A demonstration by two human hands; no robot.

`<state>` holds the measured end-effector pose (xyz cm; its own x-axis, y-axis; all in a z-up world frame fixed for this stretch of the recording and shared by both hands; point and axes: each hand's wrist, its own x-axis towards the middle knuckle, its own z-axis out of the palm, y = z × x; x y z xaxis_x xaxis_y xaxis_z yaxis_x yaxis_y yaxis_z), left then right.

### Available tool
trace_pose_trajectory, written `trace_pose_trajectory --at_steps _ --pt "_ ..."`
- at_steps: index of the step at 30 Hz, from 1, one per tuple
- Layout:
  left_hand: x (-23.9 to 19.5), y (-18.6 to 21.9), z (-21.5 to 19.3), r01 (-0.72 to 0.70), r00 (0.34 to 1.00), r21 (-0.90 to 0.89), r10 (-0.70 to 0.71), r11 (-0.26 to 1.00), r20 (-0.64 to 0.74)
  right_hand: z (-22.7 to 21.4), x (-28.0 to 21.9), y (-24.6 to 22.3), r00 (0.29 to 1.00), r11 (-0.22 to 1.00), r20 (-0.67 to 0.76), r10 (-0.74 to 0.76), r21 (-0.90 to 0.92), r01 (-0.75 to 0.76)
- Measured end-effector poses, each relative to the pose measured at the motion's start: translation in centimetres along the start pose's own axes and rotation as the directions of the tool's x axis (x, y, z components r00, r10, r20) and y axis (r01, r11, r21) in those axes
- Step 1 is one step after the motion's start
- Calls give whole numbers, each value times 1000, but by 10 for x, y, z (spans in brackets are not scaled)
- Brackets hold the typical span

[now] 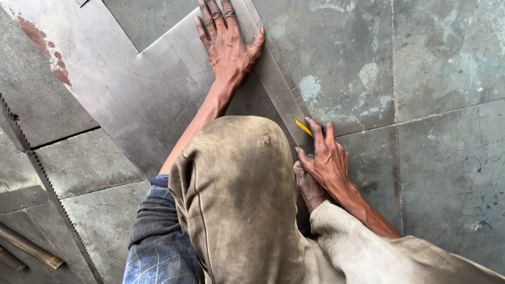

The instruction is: The person uses a square ruler and a marking tool to draw lines on a metal sheet. They reposition the ruler across the surface and trace along the edges while working on the floor.

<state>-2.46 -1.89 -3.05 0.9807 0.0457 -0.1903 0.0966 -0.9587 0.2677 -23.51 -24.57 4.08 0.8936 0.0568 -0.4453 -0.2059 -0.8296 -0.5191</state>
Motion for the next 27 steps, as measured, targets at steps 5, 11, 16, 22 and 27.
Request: trace_pose_trajectory --at_steps 5,11,16,22,27 --pt "-7 -2 -1 -130 974 25 133 991 -185 -12 9 16 995 991 70 -67 122 58" --pt "-3 0 -3 -109 973 -37 99 993 -210 -51 68 13 989 961 -59 -136 234 146" --pt "4 -1 -5 -82 976 -64 67 995 -205 -77 161 -30 997 993 76 15 114 -24" --pt "11 -2 -9 -51 987 -125 31 991 -158 -77 231 -72 949 938 71 -307 193 289" --pt "11 -3 -9 -56 987 -142 33 988 -160 -67 276 -87 886 899 153 -438 65 433"
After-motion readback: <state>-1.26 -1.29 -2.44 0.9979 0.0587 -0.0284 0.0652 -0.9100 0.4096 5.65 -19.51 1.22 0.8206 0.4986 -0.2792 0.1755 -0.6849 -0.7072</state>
